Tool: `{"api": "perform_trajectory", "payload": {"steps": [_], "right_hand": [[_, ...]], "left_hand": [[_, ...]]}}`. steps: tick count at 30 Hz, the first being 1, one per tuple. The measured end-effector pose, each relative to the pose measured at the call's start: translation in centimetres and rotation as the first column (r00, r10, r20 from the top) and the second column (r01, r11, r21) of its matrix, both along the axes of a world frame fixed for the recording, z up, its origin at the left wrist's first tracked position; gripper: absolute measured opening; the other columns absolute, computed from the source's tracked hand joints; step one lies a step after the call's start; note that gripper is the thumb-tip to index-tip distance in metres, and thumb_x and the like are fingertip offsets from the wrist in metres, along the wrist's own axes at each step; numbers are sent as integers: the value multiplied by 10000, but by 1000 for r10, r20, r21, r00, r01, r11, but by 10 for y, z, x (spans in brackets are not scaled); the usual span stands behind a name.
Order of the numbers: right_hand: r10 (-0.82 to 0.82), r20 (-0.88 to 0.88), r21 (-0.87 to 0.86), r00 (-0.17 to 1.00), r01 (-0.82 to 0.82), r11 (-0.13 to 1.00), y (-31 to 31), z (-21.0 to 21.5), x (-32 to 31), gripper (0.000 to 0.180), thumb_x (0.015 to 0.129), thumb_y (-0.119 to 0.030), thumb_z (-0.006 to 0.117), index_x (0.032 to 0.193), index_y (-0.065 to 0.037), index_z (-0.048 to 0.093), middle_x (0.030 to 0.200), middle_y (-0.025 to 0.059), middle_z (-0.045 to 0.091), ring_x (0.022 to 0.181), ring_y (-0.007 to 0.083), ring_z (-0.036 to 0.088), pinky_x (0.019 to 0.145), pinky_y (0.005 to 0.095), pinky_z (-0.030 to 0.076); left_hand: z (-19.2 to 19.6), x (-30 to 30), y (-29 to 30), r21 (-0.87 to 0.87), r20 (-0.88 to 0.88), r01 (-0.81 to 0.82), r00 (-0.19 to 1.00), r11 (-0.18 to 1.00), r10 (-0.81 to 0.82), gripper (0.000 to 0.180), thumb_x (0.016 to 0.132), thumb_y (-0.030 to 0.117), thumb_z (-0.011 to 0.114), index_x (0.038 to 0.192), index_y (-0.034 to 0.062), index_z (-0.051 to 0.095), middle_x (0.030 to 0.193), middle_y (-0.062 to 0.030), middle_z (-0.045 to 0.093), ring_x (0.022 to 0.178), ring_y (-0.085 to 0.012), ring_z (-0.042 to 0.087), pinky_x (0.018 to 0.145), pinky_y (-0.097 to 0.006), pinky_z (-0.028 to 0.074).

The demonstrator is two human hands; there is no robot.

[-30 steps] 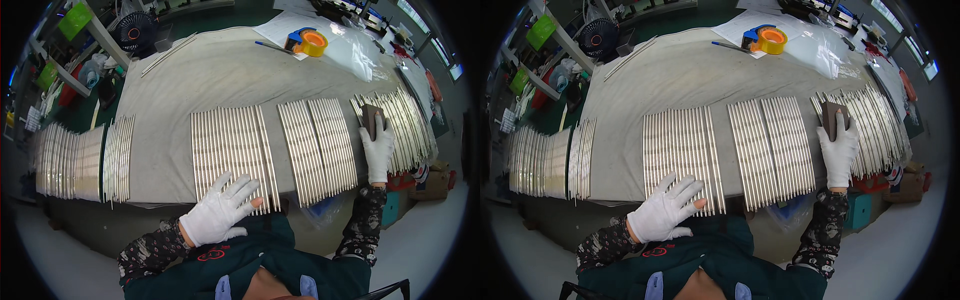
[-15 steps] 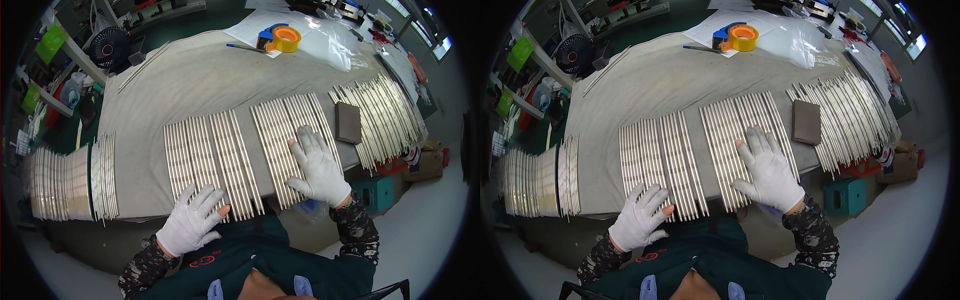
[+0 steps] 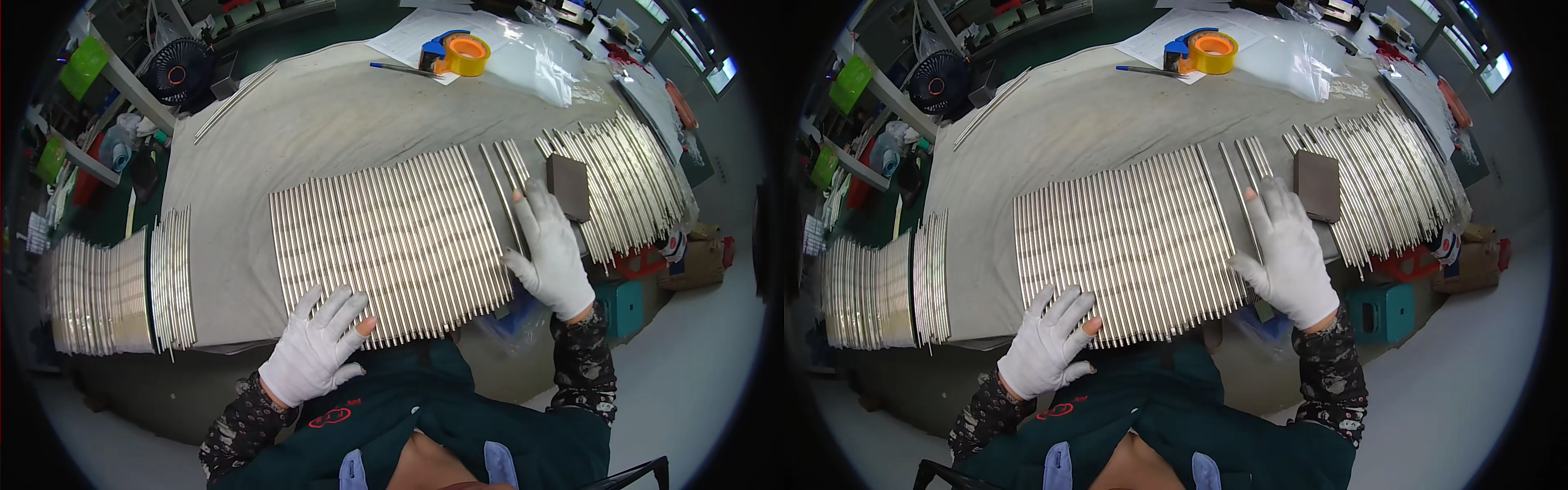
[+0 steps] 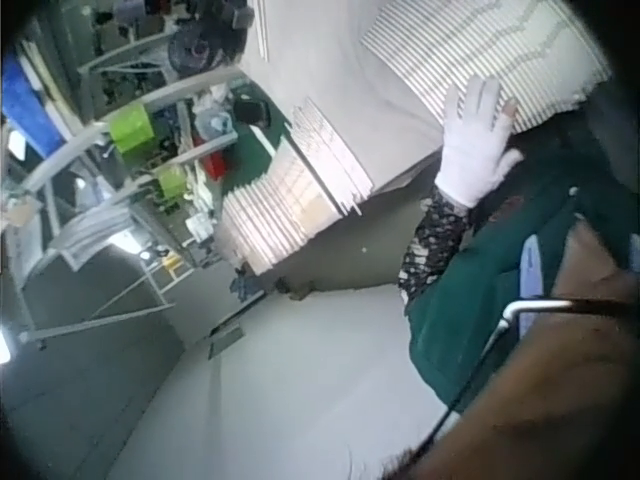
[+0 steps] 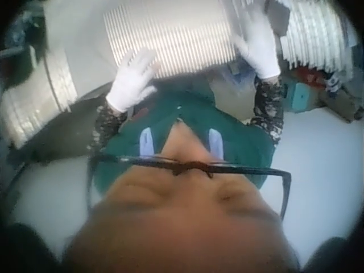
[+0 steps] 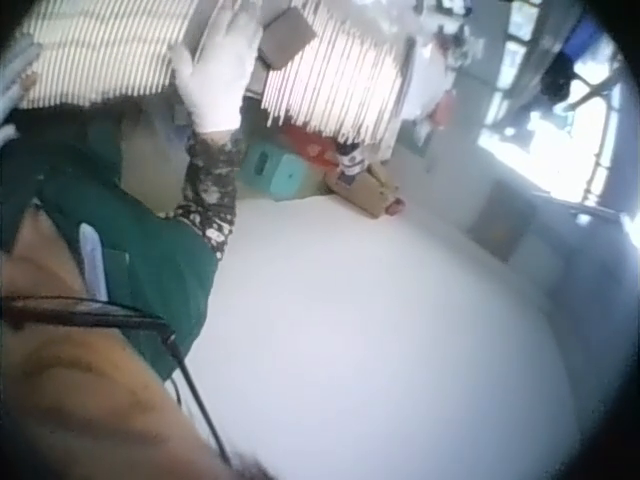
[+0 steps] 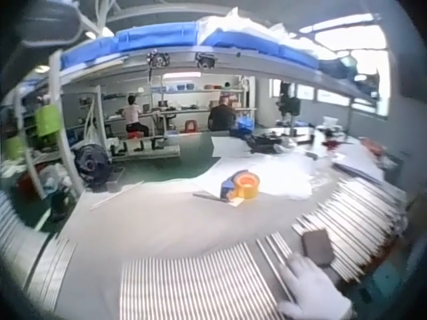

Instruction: Sanding and polishing multiple thin metal rods on a workbench using a manual sanding block.

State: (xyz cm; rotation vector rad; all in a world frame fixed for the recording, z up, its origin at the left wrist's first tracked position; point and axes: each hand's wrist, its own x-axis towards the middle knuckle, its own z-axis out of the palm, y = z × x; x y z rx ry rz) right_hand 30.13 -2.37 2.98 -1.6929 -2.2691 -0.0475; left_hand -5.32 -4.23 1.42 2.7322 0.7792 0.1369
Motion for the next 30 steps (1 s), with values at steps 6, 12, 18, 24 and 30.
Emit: {"api": "perform_trajectory", "payload": {"steps": [6,12,18,24,30], "right_hand": [[76,182,-41,980,-70,997,-23,-27,19,893,803,-653,469,1379,19,349,1365,305,367,1311,468,319,1098,526,260],[355,-90,-160,930,-366,917,-5,-24,-14,917,827,-753,336,1386,-26,366,1384,306,348,1300,470,335,1090,534,265],[79,-182,-64,980,-92,994,12,-19,16,796,873,-623,418,1384,-15,367,1384,302,355,1302,453,340,1102,494,266],[91,29,-26,995,-90,996,12,-34,-4,764,855,-514,516,1375,20,350,1380,315,357,1320,458,315,1111,499,252],[362,59,-99,931,-355,930,1,-16,-55,749,805,-439,580,1304,87,394,1359,310,385,1322,437,328,1117,486,248]], "left_hand": [[3,1,-3,-3,-20,-3,1000,1000,3,875,681,419,734,1392,127,316,1403,-184,376,1304,-384,356,1073,-569,223],[-9,-7,13,-22,101,21,995,1000,-18,868,828,546,552,1498,152,165,1431,-231,335,1304,-429,341,1078,-589,198],[-1,-29,50,68,149,-127,982,990,116,776,888,548,478,1489,133,217,1471,-226,285,1360,-410,276,1108,-533,191],[-23,-34,85,252,-1,-299,951,921,309,738,886,471,523,1456,73,274,1477,-226,272,1388,-404,211,1122,-544,142],[-18,-5,84,280,-18,-240,967,929,255,774,843,445,569,1373,-63,324,1467,-249,266,1383,-394,217,1122,-543,126]]}}
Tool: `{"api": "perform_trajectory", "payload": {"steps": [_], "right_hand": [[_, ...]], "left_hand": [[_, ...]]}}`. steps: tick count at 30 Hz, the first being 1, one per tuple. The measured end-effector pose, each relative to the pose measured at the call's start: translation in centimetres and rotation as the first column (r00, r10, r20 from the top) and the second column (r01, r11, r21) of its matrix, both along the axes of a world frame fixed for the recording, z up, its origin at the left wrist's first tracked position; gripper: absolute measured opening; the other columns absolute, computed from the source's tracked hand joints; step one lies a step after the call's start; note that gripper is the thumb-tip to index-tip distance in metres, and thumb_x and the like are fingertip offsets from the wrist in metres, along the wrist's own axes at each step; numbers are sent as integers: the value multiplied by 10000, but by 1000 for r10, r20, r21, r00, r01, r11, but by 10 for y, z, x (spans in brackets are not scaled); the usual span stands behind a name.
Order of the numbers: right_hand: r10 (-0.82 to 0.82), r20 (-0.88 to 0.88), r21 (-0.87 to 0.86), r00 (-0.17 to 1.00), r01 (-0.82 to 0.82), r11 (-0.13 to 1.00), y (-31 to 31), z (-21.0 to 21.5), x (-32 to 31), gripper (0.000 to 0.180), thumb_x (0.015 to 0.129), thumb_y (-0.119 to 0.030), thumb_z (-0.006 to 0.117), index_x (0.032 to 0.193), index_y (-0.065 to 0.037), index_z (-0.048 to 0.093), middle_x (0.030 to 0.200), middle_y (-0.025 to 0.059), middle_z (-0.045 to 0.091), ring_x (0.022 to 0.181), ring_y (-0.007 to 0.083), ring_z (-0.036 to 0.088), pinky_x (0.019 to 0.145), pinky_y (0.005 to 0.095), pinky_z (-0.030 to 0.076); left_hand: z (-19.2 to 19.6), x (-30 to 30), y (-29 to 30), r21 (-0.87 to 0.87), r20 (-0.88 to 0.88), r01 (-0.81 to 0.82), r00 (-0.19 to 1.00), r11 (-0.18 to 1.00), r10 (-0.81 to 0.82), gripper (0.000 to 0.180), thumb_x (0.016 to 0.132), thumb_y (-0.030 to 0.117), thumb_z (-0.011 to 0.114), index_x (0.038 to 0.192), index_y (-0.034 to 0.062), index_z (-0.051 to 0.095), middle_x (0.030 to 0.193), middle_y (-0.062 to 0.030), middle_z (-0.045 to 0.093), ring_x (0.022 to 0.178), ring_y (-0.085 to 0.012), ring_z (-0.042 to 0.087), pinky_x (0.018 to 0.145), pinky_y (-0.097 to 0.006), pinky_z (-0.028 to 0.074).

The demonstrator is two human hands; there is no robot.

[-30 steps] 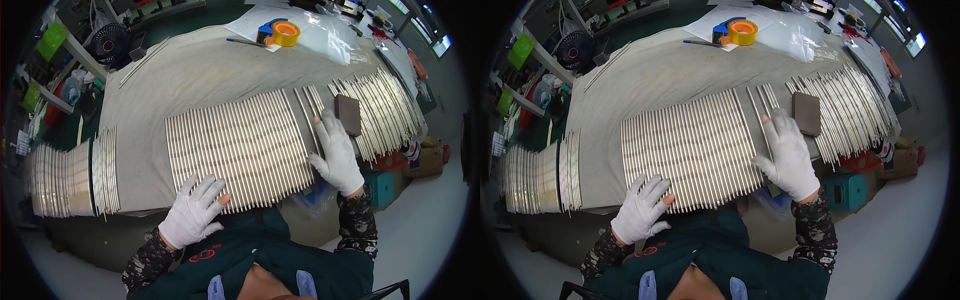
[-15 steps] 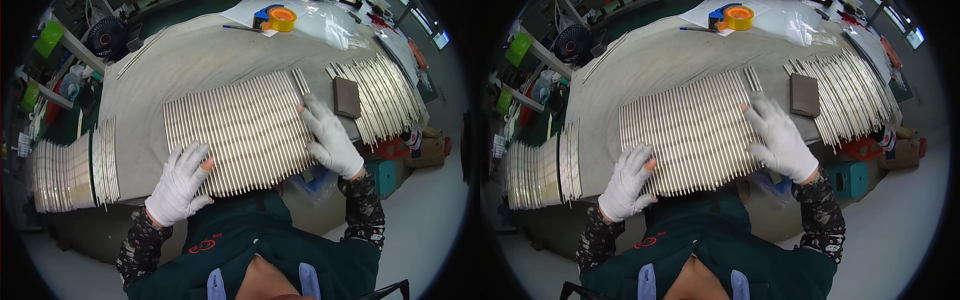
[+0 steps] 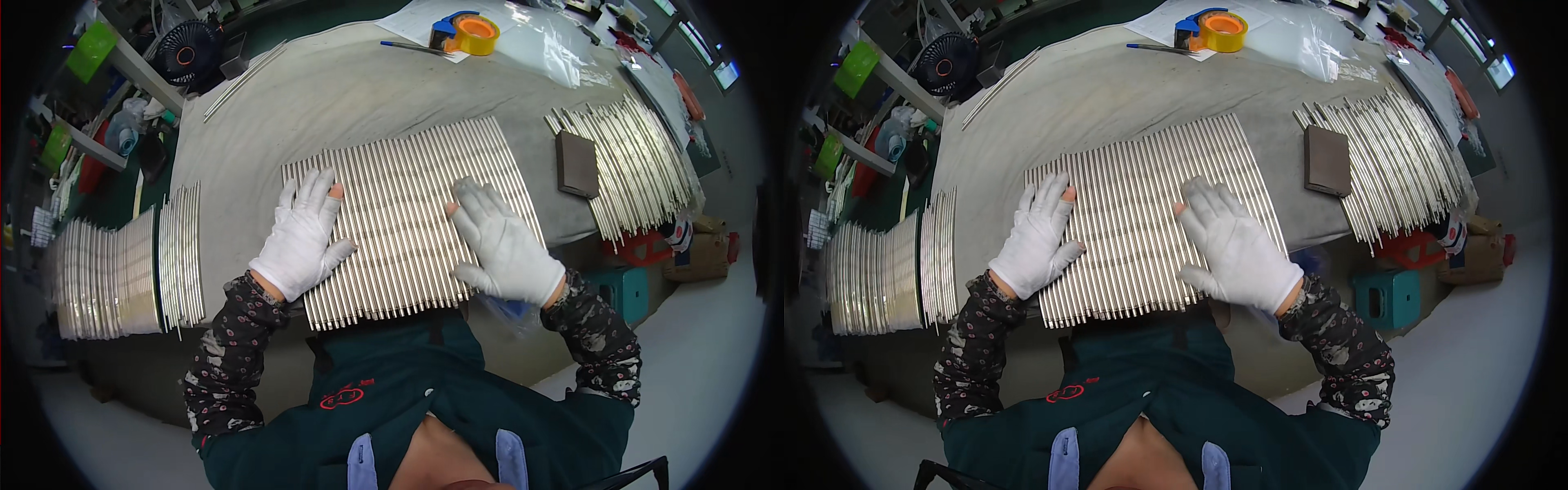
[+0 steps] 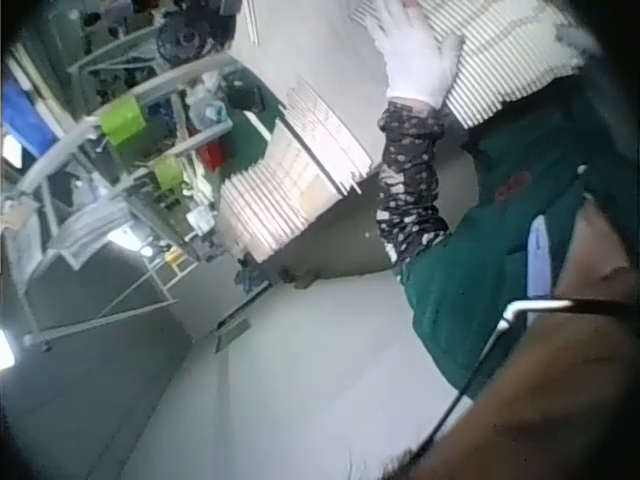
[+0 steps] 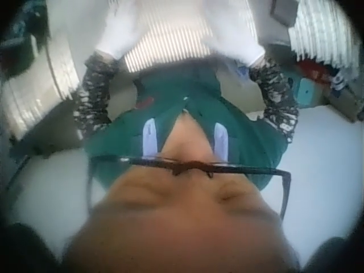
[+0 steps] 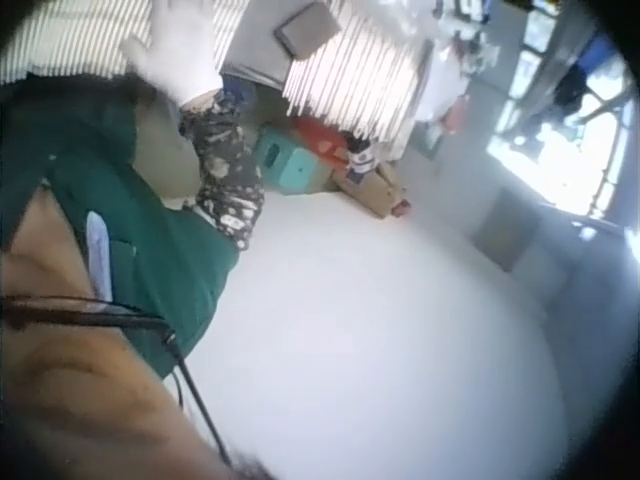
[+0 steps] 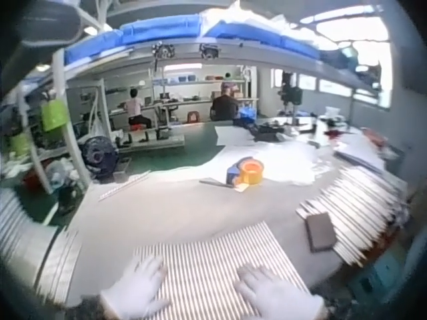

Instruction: Sanding and polishing multiple thin metal rods on a workbench using a manual sanding block.

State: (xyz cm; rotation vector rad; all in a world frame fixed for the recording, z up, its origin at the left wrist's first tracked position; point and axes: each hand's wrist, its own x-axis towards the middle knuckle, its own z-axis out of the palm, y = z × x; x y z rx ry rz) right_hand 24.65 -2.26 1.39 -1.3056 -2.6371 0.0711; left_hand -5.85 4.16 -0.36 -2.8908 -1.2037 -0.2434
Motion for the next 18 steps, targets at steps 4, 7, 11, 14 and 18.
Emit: {"api": "perform_trajectory", "payload": {"steps": [4,7,11,14,18], "right_hand": [[407,-51,-196,912,-409,891,-7,9,-44,835,746,-507,652,1300,69,412,1382,281,377,1337,400,325,1134,472,232],[467,-61,-168,882,-470,867,2,8,-51,819,736,-499,667,1313,27,417,1399,249,369,1339,372,331,1133,464,241],[487,-32,-136,873,-487,863,5,7,-54,758,740,-457,678,1291,0,427,1399,221,376,1334,351,344,1128,457,256],[488,8,-121,873,-484,867,6,7,-54,750,731,-449,687,1278,-4,432,1399,217,378,1329,349,351,1124,454,263],[493,-15,-128,870,-490,862,11,7,-55,733,755,-451,667,1292,-11,434,1395,234,378,1319,366,358,1118,455,268]], "left_hand": [[4,8,1,-20,50,38,998,999,-37,740,791,393,645,1320,-58,392,1422,-232,324,1351,-386,267,1113,-536,158],[4,9,3,-22,58,52,997,998,-51,698,794,395,644,1291,-44,424,1414,-221,337,1348,-376,274,1103,-538,172],[2,9,4,-17,87,57,995,998,-56,709,790,411,646,1291,-39,426,1410,-216,346,1348,-375,277,1103,-539,170],[3,9,5,-3,93,62,994,998,-62,714,790,417,645,1290,-43,425,1410,-215,347,1349,-372,276,1104,-537,167],[4,6,11,-2,94,55,994,998,-55,699,802,416,636,1301,-26,425,1409,-215,354,1346,-368,286,1102,-537,180]]}}
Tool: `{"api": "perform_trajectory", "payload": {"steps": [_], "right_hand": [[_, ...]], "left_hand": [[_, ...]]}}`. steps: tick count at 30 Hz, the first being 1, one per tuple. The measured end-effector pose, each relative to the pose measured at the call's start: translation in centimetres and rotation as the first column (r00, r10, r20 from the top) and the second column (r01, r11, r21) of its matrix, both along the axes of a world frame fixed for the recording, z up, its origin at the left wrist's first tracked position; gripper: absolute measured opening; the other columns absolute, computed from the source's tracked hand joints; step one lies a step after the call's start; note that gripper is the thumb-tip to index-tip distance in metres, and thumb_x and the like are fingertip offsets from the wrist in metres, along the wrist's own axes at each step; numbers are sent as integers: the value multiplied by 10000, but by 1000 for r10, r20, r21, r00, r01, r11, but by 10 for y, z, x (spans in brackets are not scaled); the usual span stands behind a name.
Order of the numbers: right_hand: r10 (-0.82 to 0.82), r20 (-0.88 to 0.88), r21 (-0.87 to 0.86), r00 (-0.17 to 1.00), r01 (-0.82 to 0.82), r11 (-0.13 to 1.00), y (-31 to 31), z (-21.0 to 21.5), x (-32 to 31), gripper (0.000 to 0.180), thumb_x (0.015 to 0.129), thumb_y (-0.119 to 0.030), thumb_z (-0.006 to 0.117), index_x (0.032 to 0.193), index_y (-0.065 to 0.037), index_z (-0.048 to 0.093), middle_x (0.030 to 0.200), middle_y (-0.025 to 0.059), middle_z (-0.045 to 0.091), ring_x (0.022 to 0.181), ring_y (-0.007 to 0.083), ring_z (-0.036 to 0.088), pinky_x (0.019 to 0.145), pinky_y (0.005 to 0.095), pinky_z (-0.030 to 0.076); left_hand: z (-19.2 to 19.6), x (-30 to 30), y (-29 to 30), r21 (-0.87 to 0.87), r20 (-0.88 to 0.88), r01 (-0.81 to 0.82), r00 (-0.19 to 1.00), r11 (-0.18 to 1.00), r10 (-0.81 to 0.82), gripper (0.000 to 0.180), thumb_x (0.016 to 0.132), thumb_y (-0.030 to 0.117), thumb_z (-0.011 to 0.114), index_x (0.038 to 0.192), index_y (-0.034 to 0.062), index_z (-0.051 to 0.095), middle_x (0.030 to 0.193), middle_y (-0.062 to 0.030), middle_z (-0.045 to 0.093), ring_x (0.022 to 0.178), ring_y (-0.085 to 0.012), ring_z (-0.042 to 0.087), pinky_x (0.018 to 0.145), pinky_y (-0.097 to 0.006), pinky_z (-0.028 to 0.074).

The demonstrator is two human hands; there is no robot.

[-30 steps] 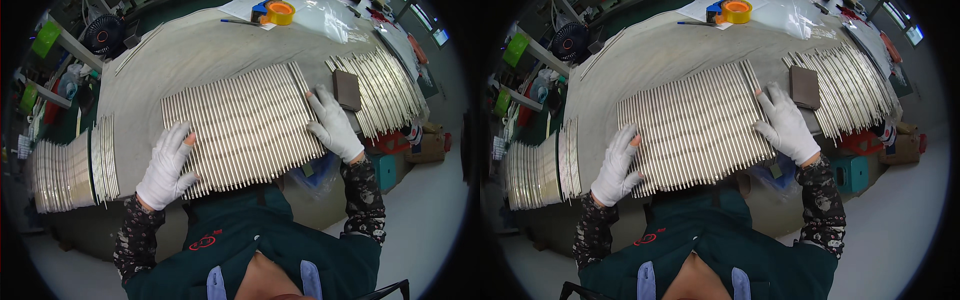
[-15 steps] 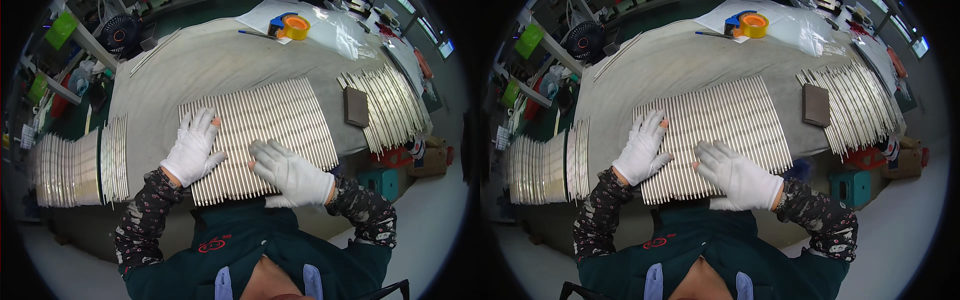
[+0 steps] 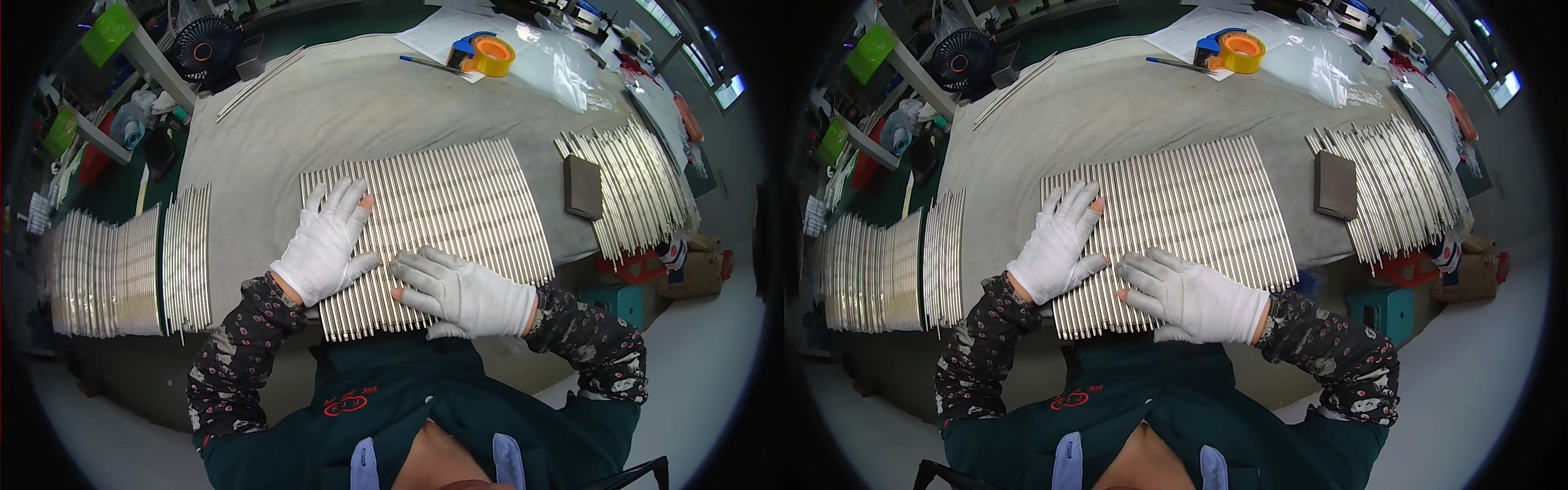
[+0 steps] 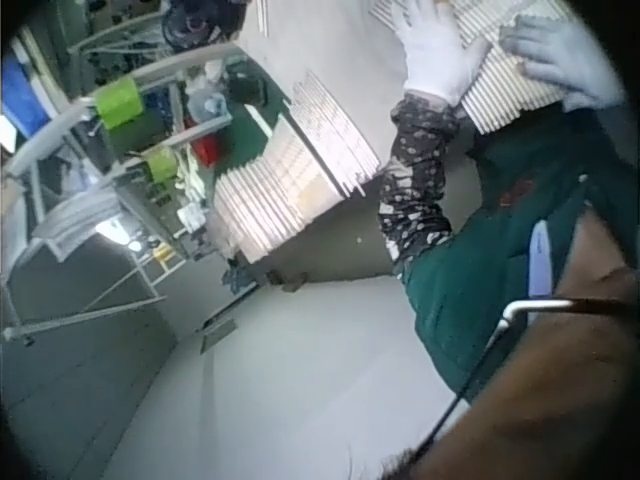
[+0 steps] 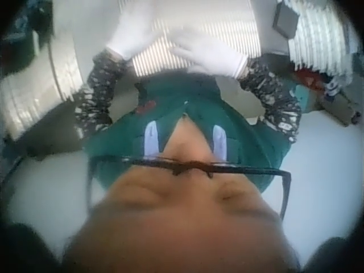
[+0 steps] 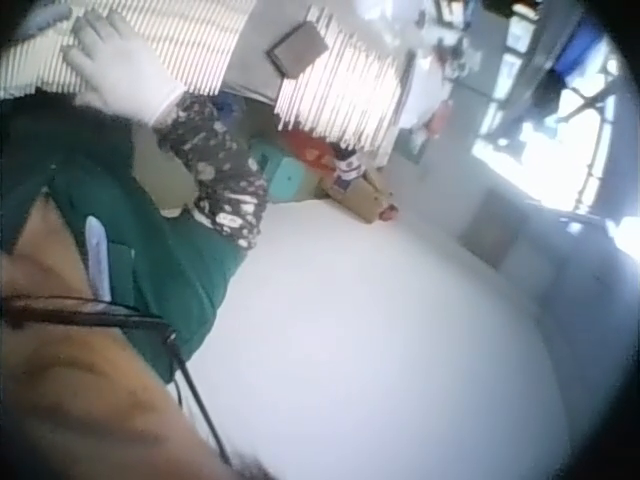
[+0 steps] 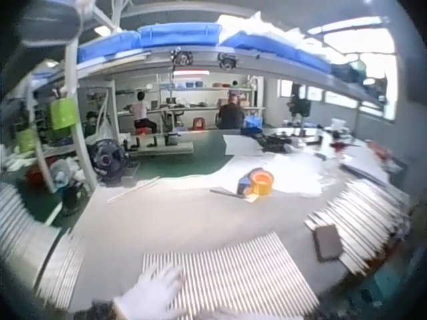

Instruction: Sanding and polishing multiple thin metal rods on a workbench using a manual sanding block.

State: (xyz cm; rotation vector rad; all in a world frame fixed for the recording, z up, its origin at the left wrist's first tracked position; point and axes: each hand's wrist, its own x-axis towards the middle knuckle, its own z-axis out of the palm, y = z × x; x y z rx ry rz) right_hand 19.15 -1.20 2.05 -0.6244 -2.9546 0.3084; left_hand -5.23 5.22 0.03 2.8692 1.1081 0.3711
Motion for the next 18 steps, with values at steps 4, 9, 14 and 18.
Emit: {"api": "perform_trajectory", "payload": {"steps": [4,9,14,18], "right_hand": [[-67,-95,-45,993,63,997,25,5,7,748,817,-544,549,1321,-12,400,1371,271,370,1293,413,365,1092,507,284],[-420,-99,170,902,431,886,83,-22,2,737,818,-565,544,1328,-41,454,1336,255,429,1296,393,369,1099,527,240],[-538,0,203,843,527,825,95,-9,-39,791,768,-627,553,1323,-69,476,1284,208,480,1194,347,465,1016,507,343],[-643,54,120,764,634,764,96,-2,-45,845,713,-665,572,1356,-126,468,1208,166,518,1142,313,486,931,470,380]], "left_hand": [[1,-8,22,18,4,-30,1000,999,30,652,837,415,599,1332,28,428,1411,-202,366,1335,-359,311,1094,-537,215],[-16,-3,49,52,7,-247,969,967,247,573,857,379,578,1315,53,469,1303,-176,453,1239,-353,405,1037,-512,306],[-9,15,44,4,21,-358,934,934,357,546,813,412,617,1262,114,533,1207,-180,504,1133,-346,467,929,-477,381],[-11,17,46,17,17,-379,925,925,379,518,804,438,615,1231,149,565,1191,-185,526,1109,-356,485,904,-481,398]]}}
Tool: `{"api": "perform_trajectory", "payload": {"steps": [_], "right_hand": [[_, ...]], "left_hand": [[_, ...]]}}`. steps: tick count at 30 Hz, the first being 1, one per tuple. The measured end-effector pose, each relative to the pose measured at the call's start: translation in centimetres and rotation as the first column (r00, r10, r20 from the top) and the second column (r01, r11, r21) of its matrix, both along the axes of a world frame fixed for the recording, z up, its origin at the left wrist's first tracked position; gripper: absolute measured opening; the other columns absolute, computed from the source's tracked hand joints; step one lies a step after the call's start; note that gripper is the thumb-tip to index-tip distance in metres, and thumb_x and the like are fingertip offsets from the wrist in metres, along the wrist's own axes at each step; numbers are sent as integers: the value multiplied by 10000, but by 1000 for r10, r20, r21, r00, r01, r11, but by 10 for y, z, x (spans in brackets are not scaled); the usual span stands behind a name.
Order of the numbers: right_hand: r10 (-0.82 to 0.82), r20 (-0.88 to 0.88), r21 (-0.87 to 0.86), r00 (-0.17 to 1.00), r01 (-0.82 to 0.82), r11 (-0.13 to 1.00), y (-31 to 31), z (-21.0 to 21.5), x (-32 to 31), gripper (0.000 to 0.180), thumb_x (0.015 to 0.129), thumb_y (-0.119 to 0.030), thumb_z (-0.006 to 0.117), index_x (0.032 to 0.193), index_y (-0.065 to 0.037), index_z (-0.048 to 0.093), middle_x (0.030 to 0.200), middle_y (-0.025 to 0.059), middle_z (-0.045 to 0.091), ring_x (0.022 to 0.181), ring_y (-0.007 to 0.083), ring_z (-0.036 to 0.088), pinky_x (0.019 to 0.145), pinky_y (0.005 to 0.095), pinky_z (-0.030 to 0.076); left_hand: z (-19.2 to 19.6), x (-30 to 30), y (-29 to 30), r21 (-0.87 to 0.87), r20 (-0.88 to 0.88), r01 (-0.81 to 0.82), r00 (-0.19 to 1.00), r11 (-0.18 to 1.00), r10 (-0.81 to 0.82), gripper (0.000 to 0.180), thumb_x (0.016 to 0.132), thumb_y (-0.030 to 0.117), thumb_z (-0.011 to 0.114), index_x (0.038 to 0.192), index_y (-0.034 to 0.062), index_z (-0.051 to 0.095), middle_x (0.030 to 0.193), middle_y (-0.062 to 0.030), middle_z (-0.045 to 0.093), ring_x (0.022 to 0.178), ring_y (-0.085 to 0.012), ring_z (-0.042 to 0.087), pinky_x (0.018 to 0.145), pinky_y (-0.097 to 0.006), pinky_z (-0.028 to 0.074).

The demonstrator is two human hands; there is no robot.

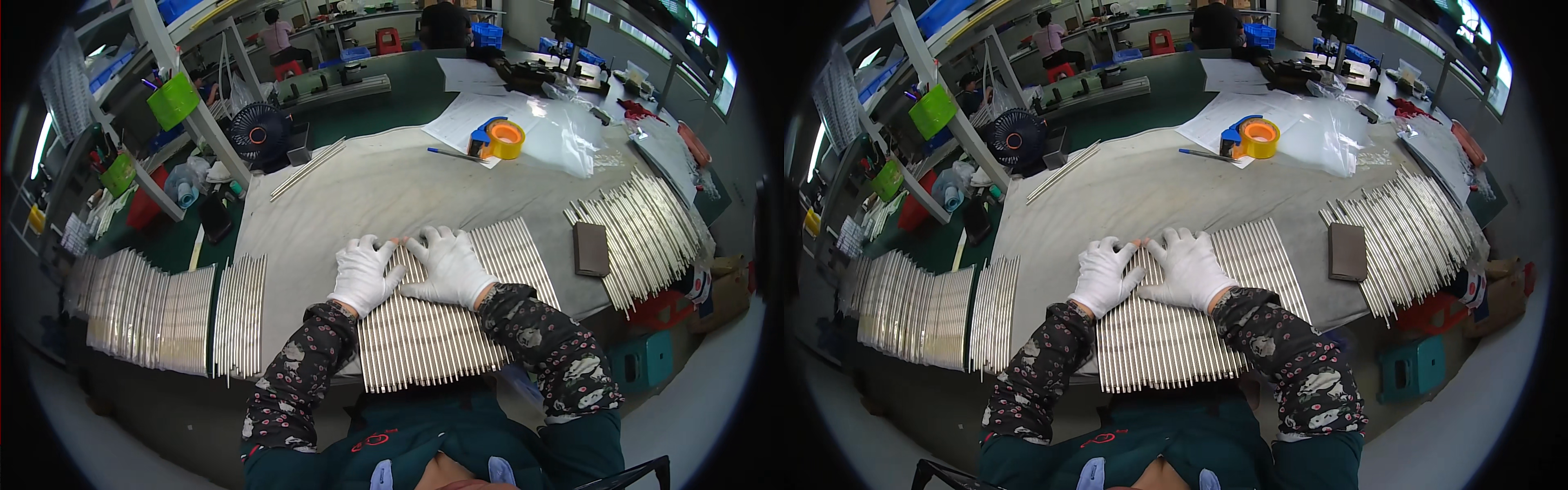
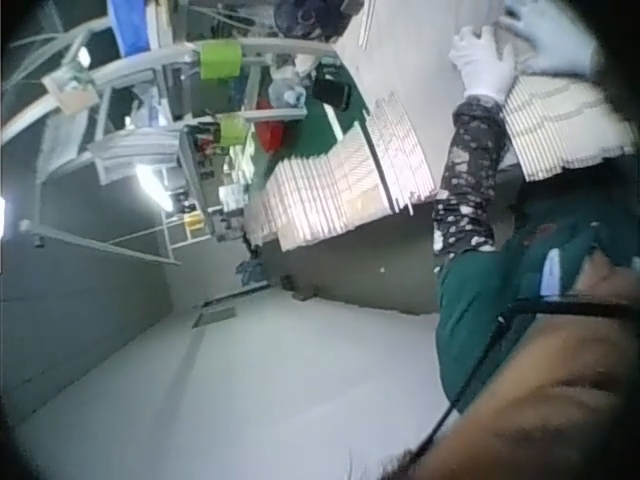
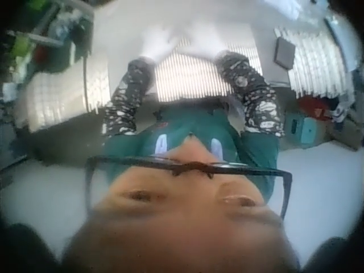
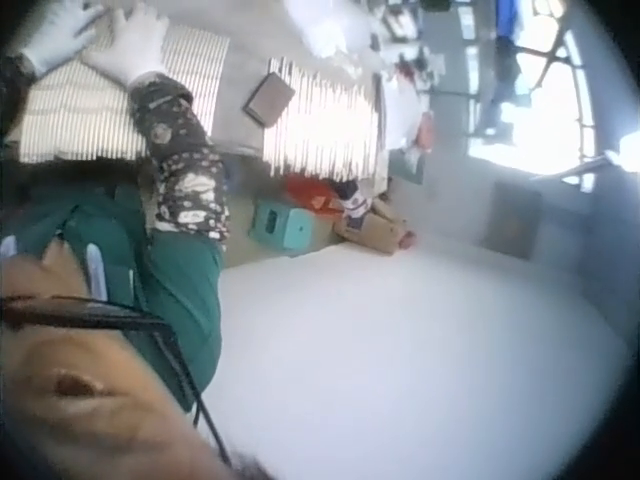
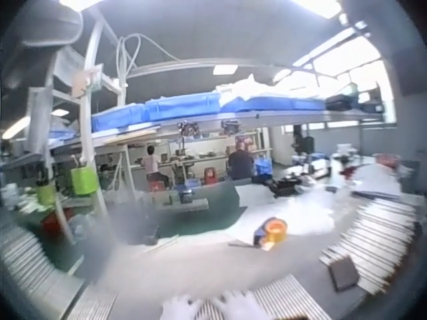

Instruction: Sanding and polishing multiple thin metal rods on a workbench using a manual sanding block.

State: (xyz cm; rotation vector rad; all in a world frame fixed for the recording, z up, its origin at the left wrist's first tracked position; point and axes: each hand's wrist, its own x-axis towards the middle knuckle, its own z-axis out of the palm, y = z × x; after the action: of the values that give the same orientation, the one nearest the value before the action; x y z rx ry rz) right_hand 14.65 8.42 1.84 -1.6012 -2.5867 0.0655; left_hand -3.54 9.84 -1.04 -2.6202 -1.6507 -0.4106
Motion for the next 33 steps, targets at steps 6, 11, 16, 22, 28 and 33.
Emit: {"api": "perform_trajectory", "payload": {"steps": [6,11,16,22,28,33], "right_hand": [[-20,-9,-48,1000,20,999,-4,1,-2,838,702,-660,592,1330,-113,501,1215,169,521,1153,320,476,949,471,367],[16,-63,20,998,-15,1000,-26,-3,-2,810,694,-653,605,1265,-82,547,1130,145,542,1095,294,500,922,432,366],[42,-76,-69,996,-47,997,-45,3,2,831,697,-651,613,1305,-93,518,1219,184,521,1165,330,469,979,468,343],[120,-265,237,957,-57,970,-78,3,28,755,749,-575,604,1281,-46,523,1185,210,528,1130,358,488,973,489,357],[-466,-635,-392,616,262,882,-179,16,95,278,790,-270,679,726,0,686,684,142,661,588,232,650,551,306,495],[-808,-431,-897,401,-282,339,-195,-28,93,509,951,-445,469,1086,23,620,908,99,699,742,174,676,637,256,508]], "left_hand": [[-8,-5,-4,44,24,22,999,999,-23,510,792,455,623,1216,172,595,1090,-131,535,1026,-320,486,849,-461,403],[-9,-8,-25,56,49,40,998,998,-43,524,782,454,634,1217,166,597,1084,-130,533,1018,-324,485,850,-463,401],[-6,-9,-47,59,71,65,995,996,-69,553,754,467,657,1215,165,601,1053,-121,526,1004,-307,480,854,-451,397],[-9,-24,-46,-13,285,74,956,997,-67,655,681,446,715,1223,105,577,1195,-142,503,1100,-343,464,923,-514,382],[28,-93,-100,-257,56,479,875,840,-482,1054,566,477,814,1437,166,308,1467,-225,237,1360,-474,196,1058,-608,242],[28,-60,-102,-167,-24,628,768,760,-640,825,551,228,788,1283,110,426,1371,-199,411,1275,-392,387,1045,-586,265]]}}
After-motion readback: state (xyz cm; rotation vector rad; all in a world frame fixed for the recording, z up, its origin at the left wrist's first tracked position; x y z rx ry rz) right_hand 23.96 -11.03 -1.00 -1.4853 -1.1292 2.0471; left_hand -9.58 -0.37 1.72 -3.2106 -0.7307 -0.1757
